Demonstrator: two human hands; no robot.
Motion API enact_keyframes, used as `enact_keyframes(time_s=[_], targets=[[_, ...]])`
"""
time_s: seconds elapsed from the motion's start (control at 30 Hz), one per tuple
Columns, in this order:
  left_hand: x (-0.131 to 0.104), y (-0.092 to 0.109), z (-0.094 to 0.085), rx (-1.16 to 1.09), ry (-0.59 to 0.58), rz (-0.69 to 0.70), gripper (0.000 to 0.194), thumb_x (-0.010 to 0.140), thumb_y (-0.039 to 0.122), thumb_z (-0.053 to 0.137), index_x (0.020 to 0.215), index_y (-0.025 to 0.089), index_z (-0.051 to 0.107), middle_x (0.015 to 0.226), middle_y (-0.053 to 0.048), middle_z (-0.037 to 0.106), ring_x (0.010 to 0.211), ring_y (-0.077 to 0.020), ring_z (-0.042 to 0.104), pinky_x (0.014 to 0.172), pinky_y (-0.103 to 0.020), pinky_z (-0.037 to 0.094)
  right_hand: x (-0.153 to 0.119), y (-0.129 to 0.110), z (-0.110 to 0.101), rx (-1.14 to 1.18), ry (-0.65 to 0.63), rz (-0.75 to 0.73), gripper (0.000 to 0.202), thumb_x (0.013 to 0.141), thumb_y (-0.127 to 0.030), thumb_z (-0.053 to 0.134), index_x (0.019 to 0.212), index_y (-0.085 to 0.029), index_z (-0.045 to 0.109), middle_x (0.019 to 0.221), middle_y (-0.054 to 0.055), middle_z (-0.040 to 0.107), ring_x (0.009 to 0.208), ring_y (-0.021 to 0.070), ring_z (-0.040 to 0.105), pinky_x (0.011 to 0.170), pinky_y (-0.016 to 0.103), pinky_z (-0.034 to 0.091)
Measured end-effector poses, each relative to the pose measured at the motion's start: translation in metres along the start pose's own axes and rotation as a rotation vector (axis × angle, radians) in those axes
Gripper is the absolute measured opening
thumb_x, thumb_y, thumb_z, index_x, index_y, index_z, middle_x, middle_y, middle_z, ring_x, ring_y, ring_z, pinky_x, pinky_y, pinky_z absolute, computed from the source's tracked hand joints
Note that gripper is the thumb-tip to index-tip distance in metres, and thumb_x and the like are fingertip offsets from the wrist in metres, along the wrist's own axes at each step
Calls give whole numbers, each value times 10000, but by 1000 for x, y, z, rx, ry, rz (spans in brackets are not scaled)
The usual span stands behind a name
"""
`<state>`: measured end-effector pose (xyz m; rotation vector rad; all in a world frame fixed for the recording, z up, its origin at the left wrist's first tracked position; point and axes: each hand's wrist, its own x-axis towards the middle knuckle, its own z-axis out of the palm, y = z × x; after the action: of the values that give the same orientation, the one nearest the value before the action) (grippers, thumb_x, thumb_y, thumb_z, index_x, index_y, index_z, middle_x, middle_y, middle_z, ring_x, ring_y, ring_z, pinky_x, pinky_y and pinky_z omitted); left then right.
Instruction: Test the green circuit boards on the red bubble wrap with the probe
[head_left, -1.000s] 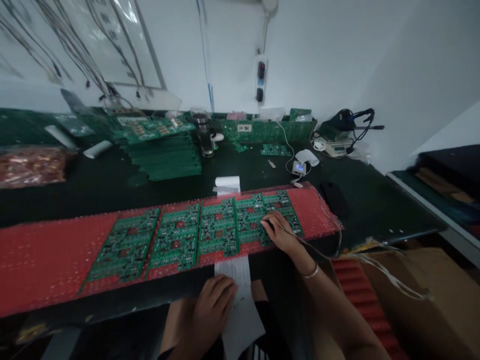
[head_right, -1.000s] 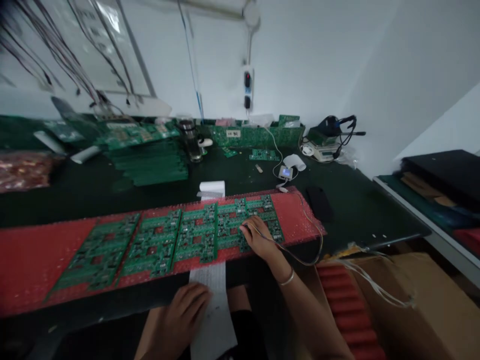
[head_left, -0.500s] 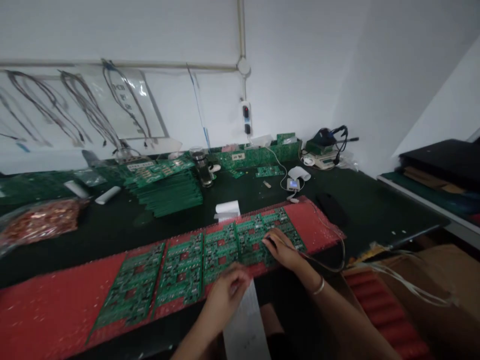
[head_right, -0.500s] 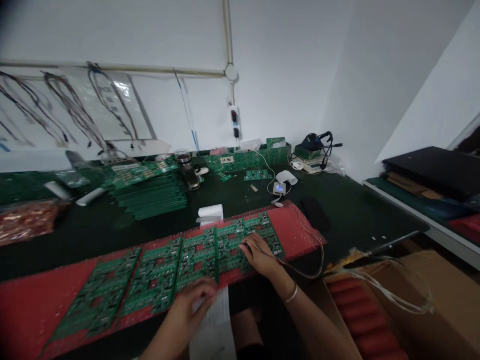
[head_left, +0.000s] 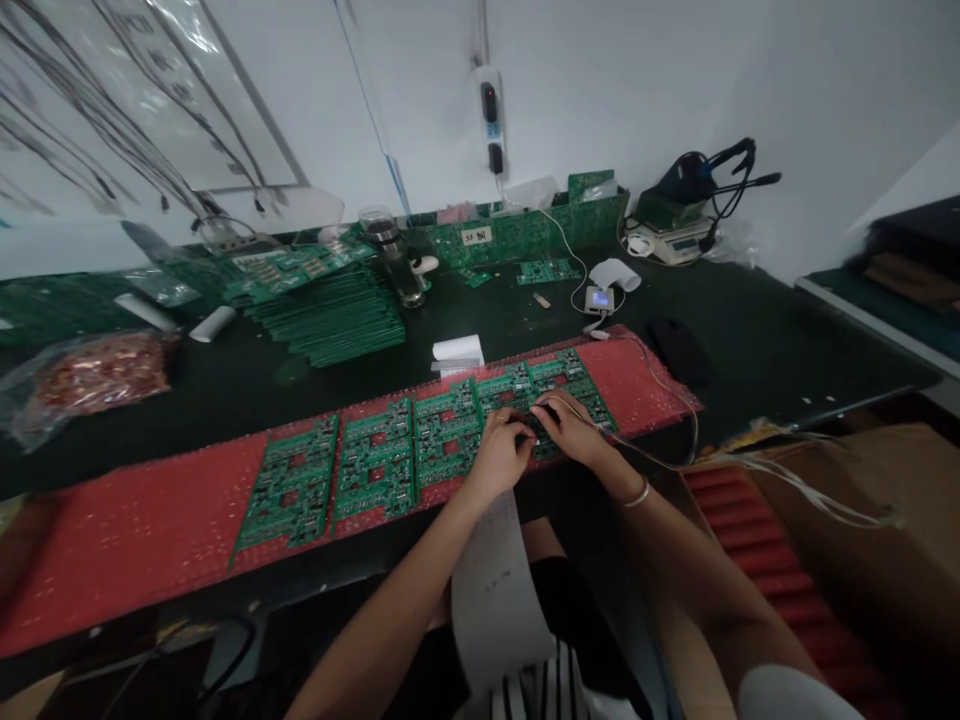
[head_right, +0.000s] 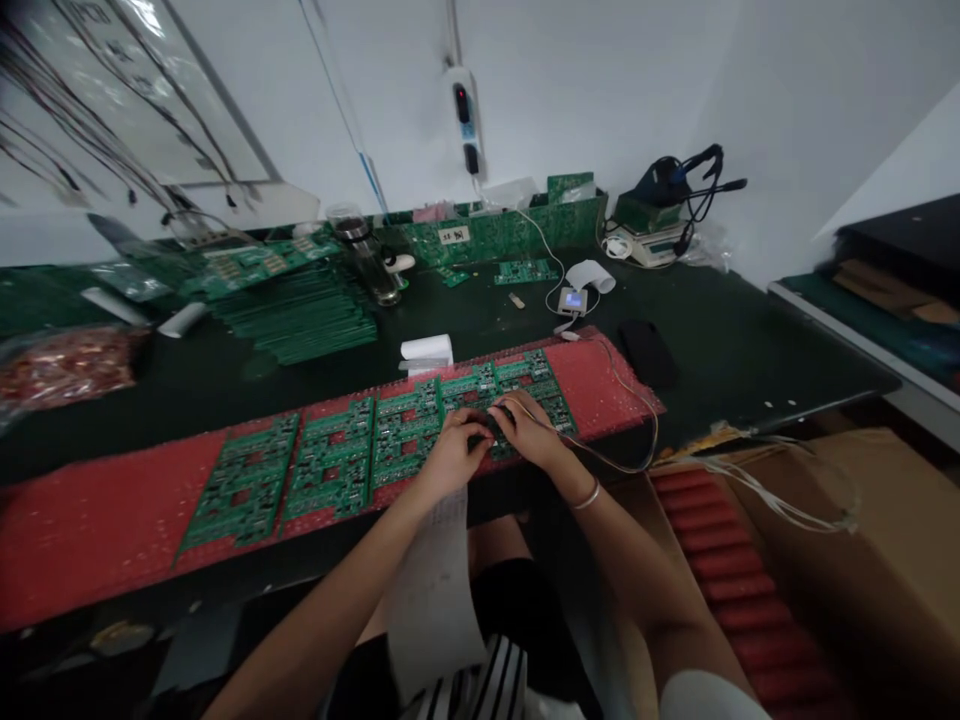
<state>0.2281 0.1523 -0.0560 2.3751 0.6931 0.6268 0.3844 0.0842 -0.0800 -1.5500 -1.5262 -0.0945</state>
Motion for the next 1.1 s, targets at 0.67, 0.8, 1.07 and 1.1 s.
enact_keyframes(time_s=[0.67, 0.8, 1.07, 1.1], targets=[[-3, 9, 9, 106, -11, -26, 100, 806, 123, 645, 768, 174, 722, 1057, -92, 607, 1046, -270, 553, 954, -457, 487, -1, -1, -1, 29, -24, 69, 234, 1004, -412, 438, 964, -241, 593, 931, 66, 673, 962, 208, 631, 919, 380, 523], [-3, 6, 12, 116, 9, -8, 88, 793, 120, 653, 753, 183, 700, 1058, -85, 603, 1037, -263, 562, 951, -463, 500, -1, -1, -2, 39, -27, 52, 217, 1001, -393, 455, 956, -238, 600, 919, 66, 678, 942, 205, 634, 903, 373, 530], [-25, 4, -1, 241, -70, 267, 219, 938, 187, 542, 1102, 192, 686, 1241, -119, 585, 1230, -273, 524, 1031, -459, 495, 5, 1, -10, 114, -31, 61, 218, 990, -376, 483, 928, -242, 643, 913, 48, 711, 935, 195, 661, 913, 363, 526], [-28, 4, -4, 292, -100, 306, 237, 954, 221, 532, 1132, 193, 686, 1289, -129, 568, 1279, -288, 495, 1045, -468, 485, 5, 2, -11, 129, -34, 72, 216, 986, -377, 496, 920, -239, 649, 913, 49, 716, 936, 197, 665, 914, 363, 526]])
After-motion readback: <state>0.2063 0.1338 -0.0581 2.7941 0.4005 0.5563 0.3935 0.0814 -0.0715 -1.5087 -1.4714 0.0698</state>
